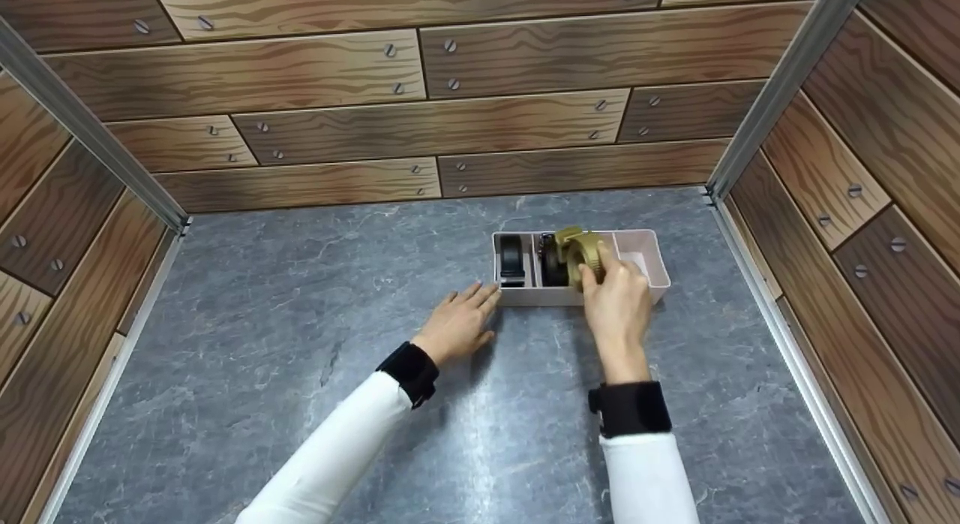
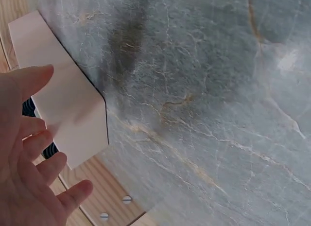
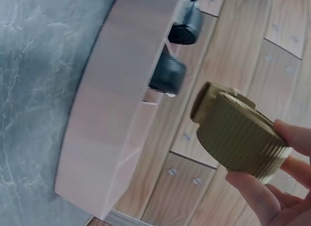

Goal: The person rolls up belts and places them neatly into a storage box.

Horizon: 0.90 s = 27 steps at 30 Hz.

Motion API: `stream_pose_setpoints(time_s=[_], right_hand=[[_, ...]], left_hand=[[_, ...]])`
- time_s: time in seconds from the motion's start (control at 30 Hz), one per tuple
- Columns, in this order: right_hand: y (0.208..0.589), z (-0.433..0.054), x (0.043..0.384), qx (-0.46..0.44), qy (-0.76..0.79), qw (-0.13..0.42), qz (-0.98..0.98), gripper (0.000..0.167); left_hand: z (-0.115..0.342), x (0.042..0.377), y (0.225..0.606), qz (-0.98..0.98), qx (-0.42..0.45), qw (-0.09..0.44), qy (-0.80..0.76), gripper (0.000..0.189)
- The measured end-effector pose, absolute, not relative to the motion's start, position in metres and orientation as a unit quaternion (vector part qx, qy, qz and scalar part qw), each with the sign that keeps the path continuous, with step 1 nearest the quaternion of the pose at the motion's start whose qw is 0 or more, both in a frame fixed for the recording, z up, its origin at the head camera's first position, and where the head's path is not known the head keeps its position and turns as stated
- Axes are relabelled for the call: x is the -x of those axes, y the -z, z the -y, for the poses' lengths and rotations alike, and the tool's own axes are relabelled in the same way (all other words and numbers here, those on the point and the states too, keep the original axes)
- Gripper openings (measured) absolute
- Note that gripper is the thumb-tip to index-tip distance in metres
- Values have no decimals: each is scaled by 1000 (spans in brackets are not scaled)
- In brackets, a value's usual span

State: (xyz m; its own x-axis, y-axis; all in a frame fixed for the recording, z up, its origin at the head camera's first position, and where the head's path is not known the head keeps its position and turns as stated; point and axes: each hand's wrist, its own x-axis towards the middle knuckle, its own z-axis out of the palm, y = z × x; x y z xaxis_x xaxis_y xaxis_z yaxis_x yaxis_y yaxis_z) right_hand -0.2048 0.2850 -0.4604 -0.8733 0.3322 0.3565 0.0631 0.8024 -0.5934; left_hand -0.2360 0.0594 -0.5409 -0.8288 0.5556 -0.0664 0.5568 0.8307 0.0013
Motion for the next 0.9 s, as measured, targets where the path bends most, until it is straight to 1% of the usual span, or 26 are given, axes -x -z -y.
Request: stream_pose_setpoints(time_s=[0.13,0.3,0.47,0.6,0.73,0.83,0.9], right_hand=[[471,-291,220,124,-304,239,914,43],[486,-299,232,148,-294,233,915,43],[502,-306,244,146,-263,233,925,42],[511,-309,254,142,-248,209,935,42],[517,-310,260,147,-235,173,945,40],[523,-309,264,145,-228,168,948,39],[528,-309,266,139,-223,174,949,38]], left_hand=[[-61,236,539,-955,-295,20,8,65],[-62,237,538,-955,-295,12,20,60],[-63,236,538,-956,-290,8,34,56],[-64,236,537,-957,-287,12,43,54],[-64,235,536,-958,-282,21,43,54],[-64,235,534,-959,-280,28,44,54],[-65,234,534,-958,-280,33,46,55]])
